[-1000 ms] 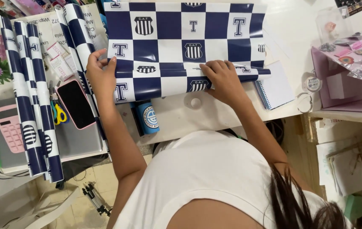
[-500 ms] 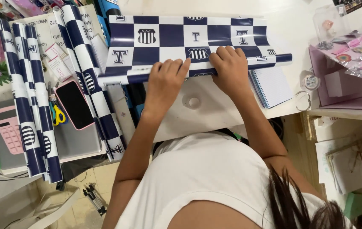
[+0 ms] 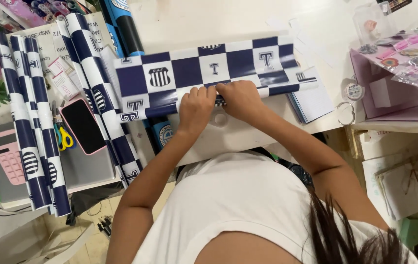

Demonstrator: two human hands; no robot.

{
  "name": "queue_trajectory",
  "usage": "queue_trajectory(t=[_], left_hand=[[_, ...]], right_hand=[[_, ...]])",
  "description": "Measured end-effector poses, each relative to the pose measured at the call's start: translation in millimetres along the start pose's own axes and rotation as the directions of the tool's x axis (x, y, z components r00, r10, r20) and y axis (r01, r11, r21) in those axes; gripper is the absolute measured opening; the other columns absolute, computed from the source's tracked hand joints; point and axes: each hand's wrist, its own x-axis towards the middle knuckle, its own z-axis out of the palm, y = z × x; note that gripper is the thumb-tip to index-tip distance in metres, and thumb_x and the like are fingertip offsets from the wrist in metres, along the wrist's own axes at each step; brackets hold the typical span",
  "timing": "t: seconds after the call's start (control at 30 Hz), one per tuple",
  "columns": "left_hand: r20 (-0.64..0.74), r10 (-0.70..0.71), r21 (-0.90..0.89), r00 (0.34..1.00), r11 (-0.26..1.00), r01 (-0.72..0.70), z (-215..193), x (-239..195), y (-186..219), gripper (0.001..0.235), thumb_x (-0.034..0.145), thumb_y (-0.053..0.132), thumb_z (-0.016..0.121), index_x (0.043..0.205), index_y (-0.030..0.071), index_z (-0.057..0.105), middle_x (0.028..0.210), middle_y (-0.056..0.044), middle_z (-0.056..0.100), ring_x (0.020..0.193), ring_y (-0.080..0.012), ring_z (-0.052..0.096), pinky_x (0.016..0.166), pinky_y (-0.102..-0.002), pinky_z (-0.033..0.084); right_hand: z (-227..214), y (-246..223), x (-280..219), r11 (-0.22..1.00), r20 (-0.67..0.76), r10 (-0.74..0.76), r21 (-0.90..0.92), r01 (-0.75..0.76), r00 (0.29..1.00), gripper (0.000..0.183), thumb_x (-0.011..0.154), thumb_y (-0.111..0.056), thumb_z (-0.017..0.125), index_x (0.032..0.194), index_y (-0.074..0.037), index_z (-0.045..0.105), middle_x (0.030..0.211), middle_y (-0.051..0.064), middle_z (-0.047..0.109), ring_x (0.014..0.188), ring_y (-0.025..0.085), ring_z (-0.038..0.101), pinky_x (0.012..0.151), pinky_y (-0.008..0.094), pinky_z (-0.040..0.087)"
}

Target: Rolling a sheet of decorative wrapping paper into a tight tube and securing it with adhesive tape.

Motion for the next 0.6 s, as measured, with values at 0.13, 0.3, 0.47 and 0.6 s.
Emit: queue_trajectory(t=[0.13,0.3,0.47,0.6], left_hand=[[0.310,-0.108,-0.288,0.945,0.936,0.201,-28,10,-6,0.015,0.078,0.005,0.070,0.078,0.014,0.058,0.057,0.002,0.053,0.052,-0.0180,0.061,0.044,-0.031,0.050],[0.192,-0.021,-0.068,0.981,0.997,0.035,-26,10,4,0.019,0.083,0.007,0.070,0.080,0.019,0.055,0.065,0.004,0.051,0.064,-0.0146,0.060,0.055,-0.025,0.050],[0.455,-0.093,-0.321,0.885,0.910,0.261,-25,8,-8,0.015,0.075,0.003,0.070,0.073,0.013,0.060,0.056,-0.001,0.057,0.053,-0.0219,0.064,0.045,-0.034,0.052],[0.175,0.047,-0.108,0.983,0.994,-0.028,-32,30,-11,0.022,0.080,0.003,0.069,0.075,0.017,0.054,0.061,0.003,0.049,0.060,-0.0149,0.058,0.054,-0.025,0.049]], right_hand=[[35,1,-1,0.979,-0.327,-0.160,-0.174,0.107,0.931,0.012,0.081,-0.005,0.074,0.091,-0.012,0.069,0.071,0.006,0.065,0.069,0.024,0.067,0.064,0.034,0.052],[4,-3,-2,0.999,-0.031,0.036,0.028,-0.035,0.999,0.011,0.066,-0.007,0.081,0.070,-0.012,0.072,0.055,0.003,0.064,0.049,0.019,0.063,0.048,0.030,0.052],[27,1,0,0.992,-0.327,-0.112,-0.088,0.088,0.938,0.012,0.068,-0.006,0.077,0.072,-0.011,0.067,0.058,0.003,0.060,0.056,0.019,0.062,0.053,0.030,0.050],[26,7,4,0.998,-0.261,0.036,-0.038,-0.048,0.965,0.011,0.068,-0.008,0.075,0.064,-0.015,0.067,0.050,0.000,0.058,0.043,0.016,0.056,0.043,0.026,0.045]])
